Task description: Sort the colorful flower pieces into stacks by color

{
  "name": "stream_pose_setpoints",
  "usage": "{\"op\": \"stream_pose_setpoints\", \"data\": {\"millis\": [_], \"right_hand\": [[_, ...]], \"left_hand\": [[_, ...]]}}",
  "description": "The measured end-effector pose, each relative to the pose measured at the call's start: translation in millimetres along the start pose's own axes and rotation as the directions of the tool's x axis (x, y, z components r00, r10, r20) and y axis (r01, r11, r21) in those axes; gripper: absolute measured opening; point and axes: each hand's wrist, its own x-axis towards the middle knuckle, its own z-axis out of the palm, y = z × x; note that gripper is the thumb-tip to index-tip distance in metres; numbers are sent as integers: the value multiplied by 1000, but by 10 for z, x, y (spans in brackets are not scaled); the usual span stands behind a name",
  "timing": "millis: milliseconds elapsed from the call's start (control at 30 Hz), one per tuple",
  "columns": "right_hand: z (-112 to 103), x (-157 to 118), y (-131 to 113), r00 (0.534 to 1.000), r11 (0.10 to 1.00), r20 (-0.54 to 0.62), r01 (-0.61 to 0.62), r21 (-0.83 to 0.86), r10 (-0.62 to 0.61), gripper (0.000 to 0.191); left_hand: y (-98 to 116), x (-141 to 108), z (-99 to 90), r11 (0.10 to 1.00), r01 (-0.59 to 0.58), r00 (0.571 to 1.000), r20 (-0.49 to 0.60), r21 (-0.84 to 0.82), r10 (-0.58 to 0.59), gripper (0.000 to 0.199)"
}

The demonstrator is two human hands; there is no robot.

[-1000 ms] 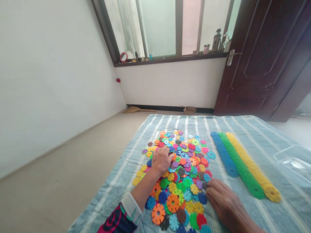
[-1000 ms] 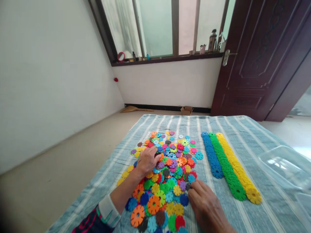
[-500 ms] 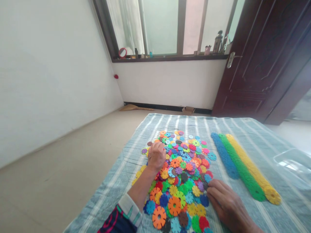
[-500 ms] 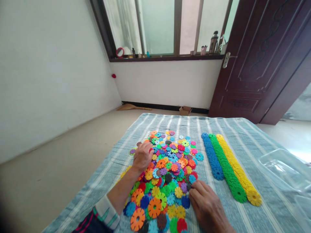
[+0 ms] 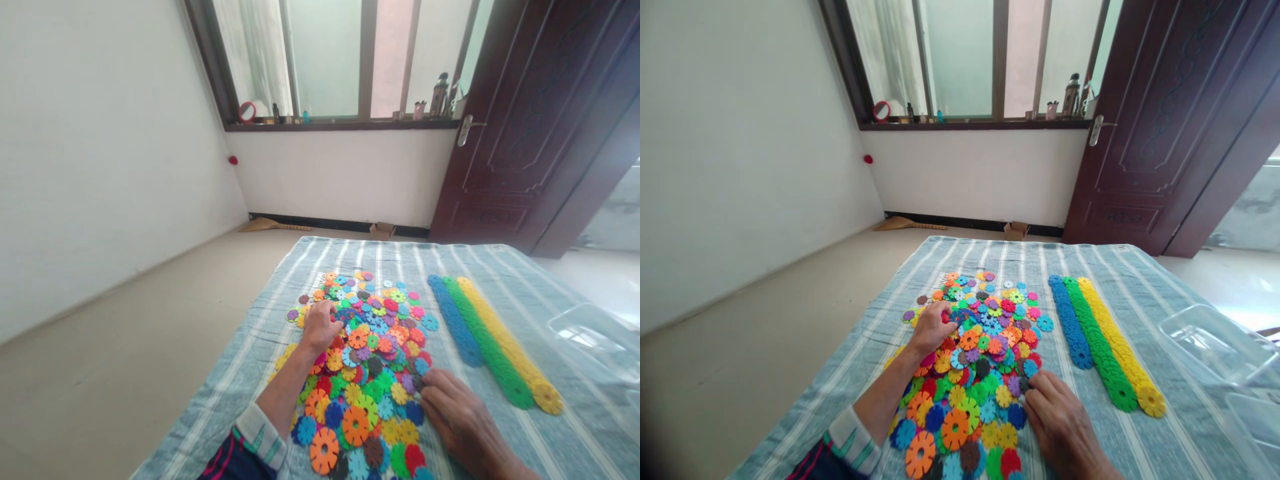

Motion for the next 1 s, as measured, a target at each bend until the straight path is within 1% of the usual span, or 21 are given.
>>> {"op": "stream_pose_setpoints", "data": {"millis": [100,200,267,333,433,500,533,600,700,767,833,900,1000], "right_hand": [[-9,6,-9,999,999,-33,-16,32,17,19],[-15,4,6,996,998,-87,-27,62,32,14],[-17,-2,35,989,997,-137,-40,73,50,13],[-21,-9,72,977,994,-194,-70,85,86,13],[-31,-15,114,950,977,-245,-165,134,194,21],[-46,-12,120,931,956,-250,-222,191,267,24],[-56,-10,118,926,945,-240,-238,224,291,21],[-81,-2,103,930,925,-197,-249,286,311,14],[-117,8,70,942,895,-100,-268,357,322,17],[-131,13,44,943,882,-68,-278,380,327,17],[-139,20,24,944,877,-47,-284,388,327,17],[-163,38,27,949,880,-24,-282,383,314,17],[-287,92,143,959,911,-37,-253,327,280,17]], "left_hand": [[60,-31,-30,992,-73,996,-57,-100,68,14],[205,-92,-66,970,-152,982,-136,-188,128,14],[365,-172,-71,947,-218,968,-172,-236,180,12],[561,-297,-47,907,-302,949,-186,-294,255,11],[849,-542,30,817,-418,908,-176,-397,379,11],[995,-699,81,756,-461,883,-157,-465,442,11],[1047,-765,101,732,-465,876,-140,-498,462,11],[1113,-858,126,705,-441,877,-100,-555,470,11],[1139,-910,140,702,-378,899,-57,-603,434,10],[1134,-911,147,706,-355,908,-48,-613,415,10],[1127,-905,154,711,-343,912,-37,-613,409,10],[1124,-900,158,714,-350,906,-26,-607,422,10],[1117,-889,157,725,-396,890,-42,-564,453,8]]}}
